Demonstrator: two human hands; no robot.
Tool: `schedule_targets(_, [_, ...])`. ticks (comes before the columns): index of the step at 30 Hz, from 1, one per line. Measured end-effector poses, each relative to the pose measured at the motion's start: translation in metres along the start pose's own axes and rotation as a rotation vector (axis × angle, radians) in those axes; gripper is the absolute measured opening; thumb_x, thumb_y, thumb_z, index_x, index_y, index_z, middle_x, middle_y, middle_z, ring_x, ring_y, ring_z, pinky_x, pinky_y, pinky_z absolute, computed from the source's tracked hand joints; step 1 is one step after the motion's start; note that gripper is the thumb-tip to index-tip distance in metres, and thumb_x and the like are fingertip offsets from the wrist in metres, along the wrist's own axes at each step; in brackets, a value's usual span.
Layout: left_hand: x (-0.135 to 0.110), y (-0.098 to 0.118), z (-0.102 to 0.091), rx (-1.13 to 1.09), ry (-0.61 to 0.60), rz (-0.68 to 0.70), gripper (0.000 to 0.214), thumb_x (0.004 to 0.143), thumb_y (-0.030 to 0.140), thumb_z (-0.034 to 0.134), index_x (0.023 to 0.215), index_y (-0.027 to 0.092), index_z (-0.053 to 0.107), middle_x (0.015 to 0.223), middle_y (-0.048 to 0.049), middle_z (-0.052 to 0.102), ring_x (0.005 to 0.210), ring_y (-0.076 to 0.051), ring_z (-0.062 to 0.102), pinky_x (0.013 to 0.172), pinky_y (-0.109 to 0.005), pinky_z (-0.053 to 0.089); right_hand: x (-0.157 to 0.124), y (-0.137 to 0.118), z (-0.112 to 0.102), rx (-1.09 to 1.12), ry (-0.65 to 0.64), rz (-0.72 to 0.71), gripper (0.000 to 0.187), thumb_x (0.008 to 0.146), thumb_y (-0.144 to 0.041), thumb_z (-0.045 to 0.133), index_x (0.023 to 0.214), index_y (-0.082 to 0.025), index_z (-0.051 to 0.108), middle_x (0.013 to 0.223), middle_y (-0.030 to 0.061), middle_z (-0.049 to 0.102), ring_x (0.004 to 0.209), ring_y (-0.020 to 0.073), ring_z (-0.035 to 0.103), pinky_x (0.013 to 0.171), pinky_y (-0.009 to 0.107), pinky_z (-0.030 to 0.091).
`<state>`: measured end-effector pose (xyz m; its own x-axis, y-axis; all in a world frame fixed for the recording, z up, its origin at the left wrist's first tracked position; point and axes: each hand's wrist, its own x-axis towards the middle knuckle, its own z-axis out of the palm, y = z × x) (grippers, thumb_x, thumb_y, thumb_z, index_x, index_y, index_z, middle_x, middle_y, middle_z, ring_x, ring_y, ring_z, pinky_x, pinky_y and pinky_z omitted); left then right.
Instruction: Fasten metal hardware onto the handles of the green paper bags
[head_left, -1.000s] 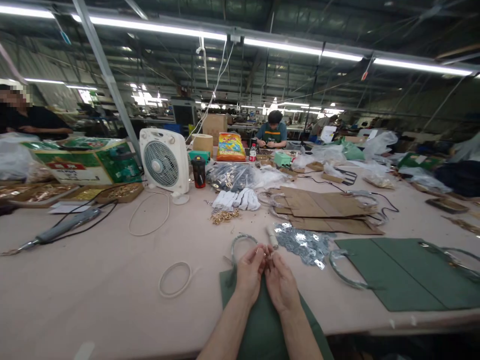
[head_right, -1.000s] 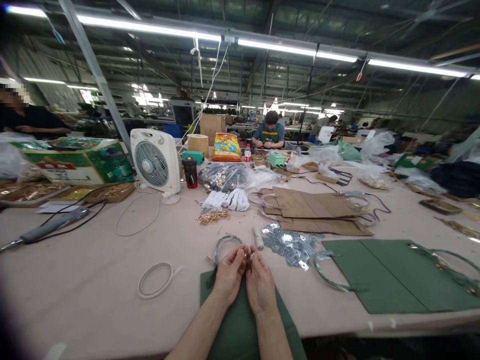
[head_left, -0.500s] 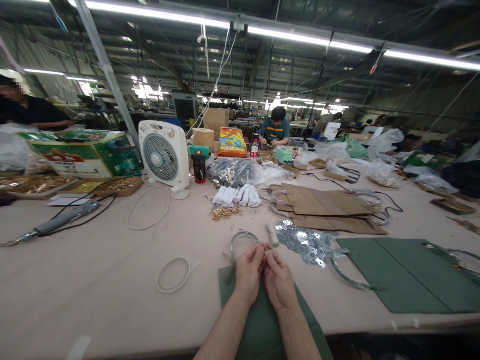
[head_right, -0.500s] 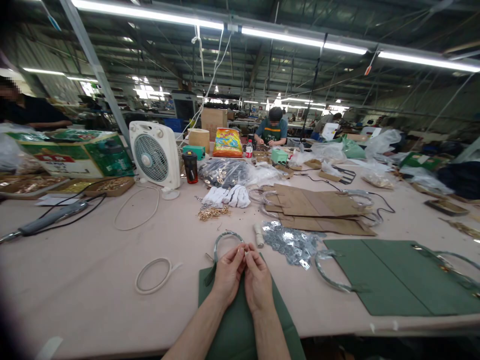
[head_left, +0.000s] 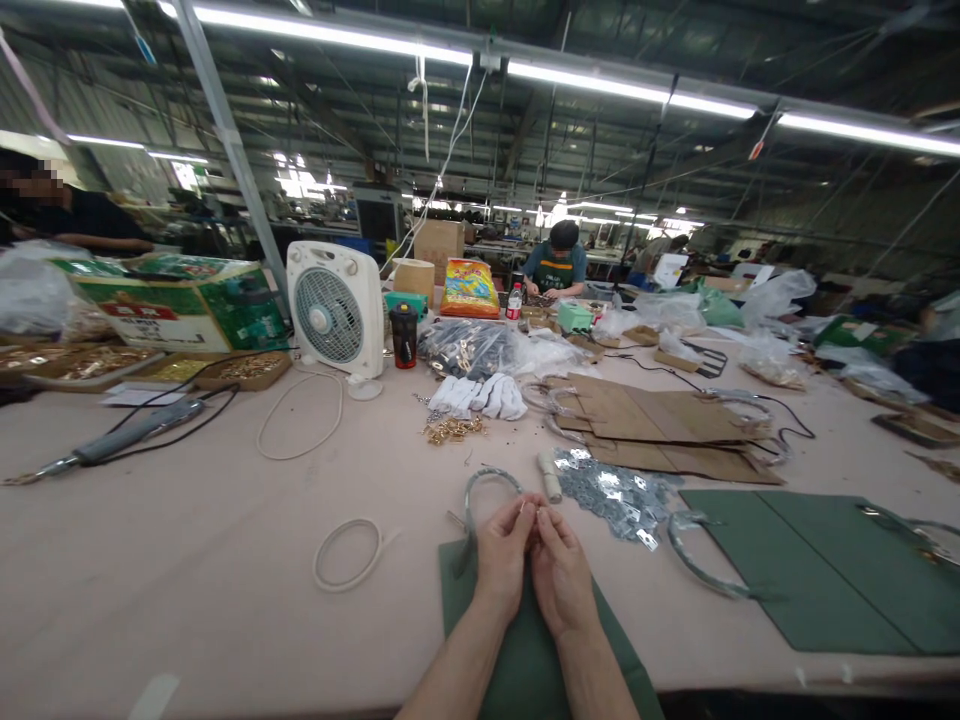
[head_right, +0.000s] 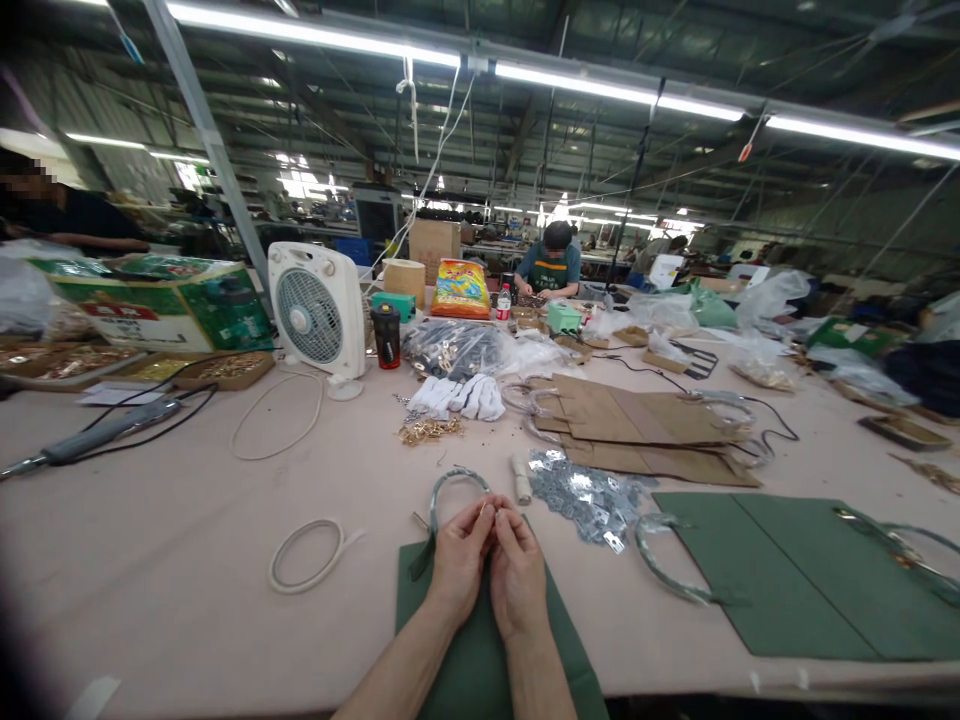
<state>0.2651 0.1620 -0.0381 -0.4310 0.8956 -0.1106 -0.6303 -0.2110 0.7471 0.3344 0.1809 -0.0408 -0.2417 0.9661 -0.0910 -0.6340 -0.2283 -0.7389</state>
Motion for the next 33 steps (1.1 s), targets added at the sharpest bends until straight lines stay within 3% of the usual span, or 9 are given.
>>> schedule_targets(6, [-0.001,0.004,0.001,-0.056,-0.029,-0.025,0.044,0.076,0.045,0.088,0.106,0.013,0.081,0.101,-0.0110,0.079,0.089,-0.019,0.072,0.082,-0.025,0.058,-0.003,-0.005,0.001,-0.071,0.006,-0.032,0.035,0.080,-0.043,0.085,0.109,-0.027,0.074,0.114,0.0027,0.075,0.108,0.0190,0.069,0.098,0.032,0.056])
schedule_targets(10, [-0.001,0.007,0.002,-0.154,0.018,-0.051,0.048,0.070,0.048,0.092,0.100,0.012,0.082,0.094,-0.0087,0.076,0.073,-0.010,0.063,0.073,-0.019,0.055,-0.003,-0.013,-0.005,-0.450,0.157,-0.299,0.034,0.084,-0.050,0.078,0.107,-0.025,0.078,0.112,0.0055,0.075,0.108,0.0229,0.067,0.099,0.036,0.052])
schedule_targets(13, [-0.002,0.008,0.002,-0.135,0.023,-0.054,0.051,0.068,0.050,0.092,0.098,0.010,0.082,0.085,-0.0070,0.073,0.067,-0.009,0.058,0.067,-0.019,0.052,-0.004,-0.020,-0.005,-0.687,0.120,-0.465,0.031,0.084,-0.049,0.077,0.102,-0.025,0.082,0.114,0.0073,0.075,0.113,0.0255,0.063,0.107,0.039,0.047])
schedule_targets(19, [-0.002,0.007,0.002,-0.079,0.031,-0.034,0.049,0.067,0.055,0.090,0.085,0.010,0.079,0.070,-0.0011,0.063,0.062,-0.009,0.050,0.059,-0.018,0.043,-0.008,-0.023,0.002,-0.739,-0.034,-0.484,0.026,0.085,-0.045,0.077,0.104,-0.030,0.083,0.108,0.0067,0.077,0.105,0.0266,0.067,0.101,0.042,0.051])
schedule_targets(24, [0.000,0.002,-0.002,-0.002,0.017,-0.019,0.049,0.073,0.059,0.085,0.078,0.011,0.075,0.065,0.0005,0.058,0.059,-0.009,0.046,0.054,-0.019,0.038,-0.006,-0.025,-0.004,-0.843,-0.093,-0.504,0.022,0.086,-0.044,0.076,0.105,-0.035,0.083,0.109,0.0063,0.077,0.104,0.0277,0.067,0.105,0.043,0.049])
schedule_targets(30, [-0.001,-0.002,-0.005,0.191,0.041,0.070,0.054,0.078,0.065,0.077,0.077,0.012,0.077,0.065,-0.0020,0.063,0.061,-0.013,0.053,0.058,-0.023,0.043,0.000,-0.026,-0.005,-0.867,-0.087,-0.510,0.026,0.084,-0.047,0.078,0.108,-0.036,0.082,0.111,0.0068,0.077,0.107,0.0286,0.066,0.110,0.044,0.046])
schedule_targets(33, [-0.003,0.002,-0.004,0.238,0.037,0.122,0.050,0.084,0.062,0.073,0.088,0.013,0.080,0.075,-0.0054,0.072,0.071,-0.018,0.063,0.070,-0.027,0.052,0.000,-0.025,-0.001,-0.866,-0.049,-0.513,0.025,0.085,-0.047,0.077,0.105,-0.034,0.083,0.110,0.0070,0.077,0.106,0.0281,0.067,0.107,0.044,0.048])
